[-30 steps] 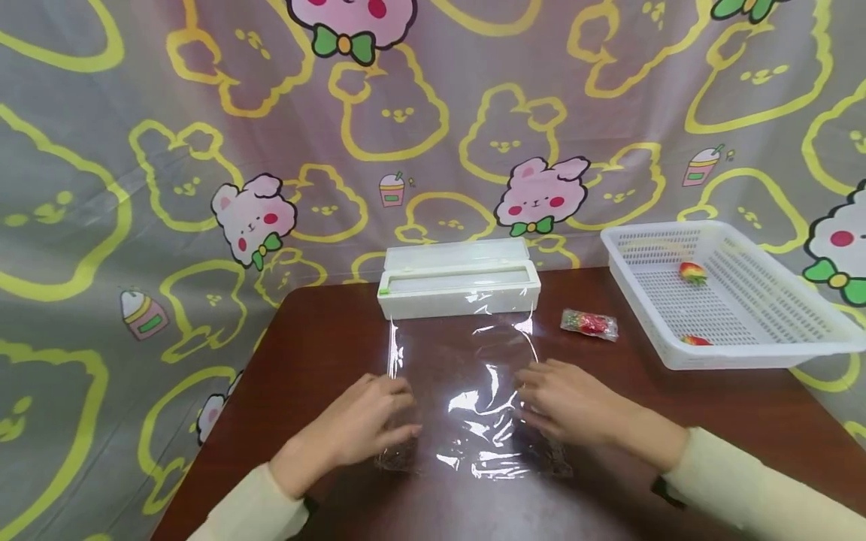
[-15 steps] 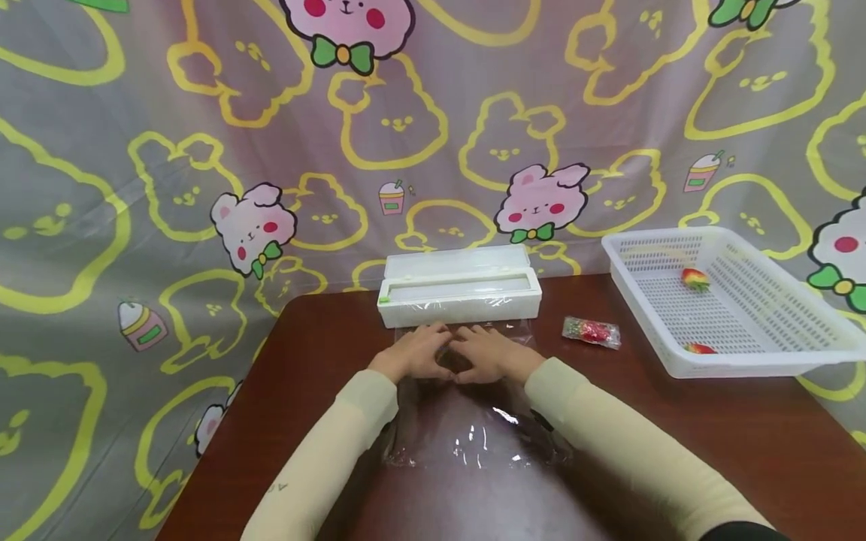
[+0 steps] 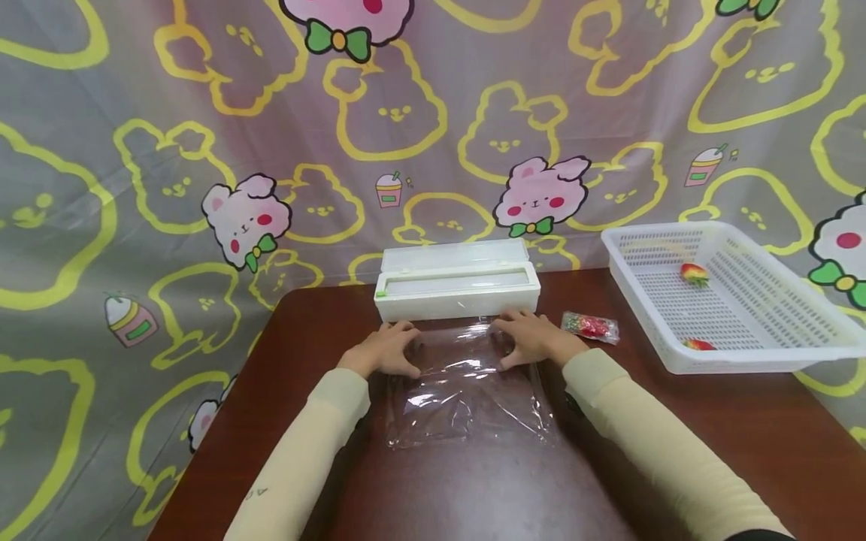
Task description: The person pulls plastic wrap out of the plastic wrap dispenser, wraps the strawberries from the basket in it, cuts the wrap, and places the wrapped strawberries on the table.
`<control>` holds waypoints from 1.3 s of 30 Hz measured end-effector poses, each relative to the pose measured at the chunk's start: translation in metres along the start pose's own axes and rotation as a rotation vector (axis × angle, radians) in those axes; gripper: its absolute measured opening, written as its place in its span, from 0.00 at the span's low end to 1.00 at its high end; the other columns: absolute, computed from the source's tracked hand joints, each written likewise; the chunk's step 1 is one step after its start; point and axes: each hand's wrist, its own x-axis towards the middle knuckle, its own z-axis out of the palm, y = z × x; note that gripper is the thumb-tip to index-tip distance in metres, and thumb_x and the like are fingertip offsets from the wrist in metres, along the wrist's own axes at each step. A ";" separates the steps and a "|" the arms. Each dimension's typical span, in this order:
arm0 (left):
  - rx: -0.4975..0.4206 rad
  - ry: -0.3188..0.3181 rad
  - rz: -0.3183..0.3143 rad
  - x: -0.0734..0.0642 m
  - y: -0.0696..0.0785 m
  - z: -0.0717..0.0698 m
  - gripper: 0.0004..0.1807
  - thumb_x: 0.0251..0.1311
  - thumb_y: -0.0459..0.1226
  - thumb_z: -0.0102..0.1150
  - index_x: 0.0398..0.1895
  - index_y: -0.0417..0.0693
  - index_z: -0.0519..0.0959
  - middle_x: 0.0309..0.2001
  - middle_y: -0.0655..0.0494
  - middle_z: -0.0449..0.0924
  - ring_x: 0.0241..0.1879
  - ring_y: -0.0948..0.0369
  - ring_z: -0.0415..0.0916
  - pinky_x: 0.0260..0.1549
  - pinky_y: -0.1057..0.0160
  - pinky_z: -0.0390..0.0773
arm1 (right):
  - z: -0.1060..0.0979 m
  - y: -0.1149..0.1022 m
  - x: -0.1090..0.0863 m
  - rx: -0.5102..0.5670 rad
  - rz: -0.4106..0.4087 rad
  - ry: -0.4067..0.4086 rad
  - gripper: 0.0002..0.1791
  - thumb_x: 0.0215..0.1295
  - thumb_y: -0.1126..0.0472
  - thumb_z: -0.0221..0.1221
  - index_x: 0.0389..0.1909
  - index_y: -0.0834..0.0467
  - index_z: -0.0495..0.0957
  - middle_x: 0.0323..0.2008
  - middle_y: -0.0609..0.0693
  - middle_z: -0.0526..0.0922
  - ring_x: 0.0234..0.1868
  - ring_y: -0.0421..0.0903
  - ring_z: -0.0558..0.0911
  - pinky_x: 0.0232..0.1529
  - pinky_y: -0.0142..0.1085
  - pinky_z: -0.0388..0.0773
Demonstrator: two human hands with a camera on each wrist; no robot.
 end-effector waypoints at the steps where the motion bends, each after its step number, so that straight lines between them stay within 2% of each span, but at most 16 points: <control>1: -0.003 -0.004 -0.010 -0.003 -0.004 -0.001 0.42 0.54 0.55 0.73 0.73 0.58 0.70 0.74 0.53 0.62 0.68 0.44 0.61 0.60 0.41 0.72 | -0.002 0.006 -0.004 0.011 0.002 0.005 0.50 0.49 0.36 0.74 0.72 0.53 0.70 0.71 0.62 0.65 0.70 0.68 0.64 0.60 0.72 0.66; 5: -0.021 -0.019 -0.031 -0.012 -0.014 -0.007 0.41 0.54 0.51 0.74 0.72 0.54 0.71 0.73 0.51 0.63 0.68 0.44 0.62 0.60 0.41 0.71 | -0.009 0.026 -0.020 0.032 -0.001 0.012 0.51 0.47 0.39 0.76 0.70 0.58 0.71 0.68 0.64 0.67 0.64 0.68 0.68 0.56 0.68 0.71; 9: 0.000 -0.014 -0.002 -0.019 -0.011 -0.006 0.40 0.56 0.49 0.74 0.72 0.51 0.71 0.72 0.49 0.64 0.69 0.44 0.62 0.64 0.39 0.67 | -0.011 0.030 -0.034 0.027 -0.029 0.005 0.50 0.51 0.42 0.75 0.70 0.65 0.69 0.67 0.67 0.68 0.64 0.69 0.70 0.58 0.68 0.71; 12: 0.041 0.008 0.071 -0.021 0.003 0.002 0.43 0.56 0.51 0.73 0.74 0.50 0.69 0.73 0.48 0.64 0.71 0.44 0.61 0.67 0.36 0.64 | -0.007 0.022 -0.045 0.026 -0.096 0.006 0.48 0.52 0.44 0.74 0.69 0.66 0.70 0.67 0.68 0.69 0.65 0.68 0.70 0.60 0.65 0.72; 16: 0.066 0.012 0.184 -0.021 0.032 0.010 0.53 0.53 0.60 0.72 0.78 0.49 0.62 0.77 0.46 0.59 0.75 0.40 0.56 0.68 0.34 0.60 | -0.003 0.003 -0.058 0.042 -0.208 -0.003 0.48 0.52 0.44 0.74 0.69 0.64 0.70 0.68 0.67 0.67 0.67 0.66 0.69 0.61 0.62 0.73; 19: 0.045 -0.030 0.209 -0.022 0.049 0.014 0.60 0.50 0.67 0.70 0.81 0.53 0.55 0.80 0.46 0.50 0.77 0.36 0.49 0.70 0.32 0.55 | 0.000 -0.007 -0.065 0.046 -0.230 -0.050 0.51 0.53 0.38 0.73 0.74 0.59 0.67 0.73 0.66 0.63 0.72 0.66 0.63 0.64 0.63 0.69; 23: 0.034 -0.105 0.175 -0.024 0.059 0.018 0.64 0.47 0.71 0.69 0.83 0.59 0.49 0.83 0.47 0.41 0.78 0.32 0.40 0.71 0.30 0.50 | 0.005 -0.013 -0.069 0.035 -0.206 -0.119 0.55 0.53 0.32 0.71 0.77 0.54 0.63 0.77 0.64 0.57 0.75 0.66 0.58 0.68 0.64 0.65; 28: 0.038 -0.148 0.126 -0.026 0.058 0.023 0.63 0.45 0.70 0.70 0.83 0.63 0.52 0.83 0.49 0.41 0.78 0.32 0.39 0.72 0.32 0.49 | 0.008 -0.013 -0.073 0.027 -0.180 -0.144 0.55 0.53 0.31 0.71 0.77 0.55 0.64 0.77 0.64 0.57 0.75 0.66 0.60 0.67 0.63 0.65; 35: 0.029 -0.146 0.116 -0.025 0.054 0.022 0.64 0.44 0.72 0.69 0.83 0.63 0.52 0.83 0.50 0.41 0.78 0.32 0.38 0.72 0.32 0.48 | 0.001 -0.010 -0.079 -0.004 -0.198 -0.104 0.55 0.51 0.33 0.73 0.75 0.58 0.66 0.74 0.65 0.62 0.72 0.66 0.64 0.64 0.63 0.69; 37: 0.030 -0.151 0.106 -0.026 0.054 0.021 0.64 0.43 0.72 0.69 0.83 0.63 0.52 0.83 0.50 0.41 0.78 0.32 0.38 0.72 0.32 0.48 | -0.009 -0.016 -0.082 -0.007 -0.222 -0.070 0.54 0.52 0.32 0.71 0.74 0.57 0.67 0.74 0.65 0.62 0.72 0.66 0.64 0.65 0.63 0.68; 39: 0.032 -0.155 0.103 -0.026 0.055 0.020 0.64 0.43 0.72 0.69 0.83 0.63 0.52 0.83 0.50 0.41 0.78 0.32 0.38 0.72 0.32 0.48 | -0.028 -0.026 -0.089 0.018 -0.239 -0.017 0.53 0.53 0.31 0.70 0.74 0.56 0.67 0.75 0.63 0.62 0.73 0.65 0.63 0.66 0.63 0.67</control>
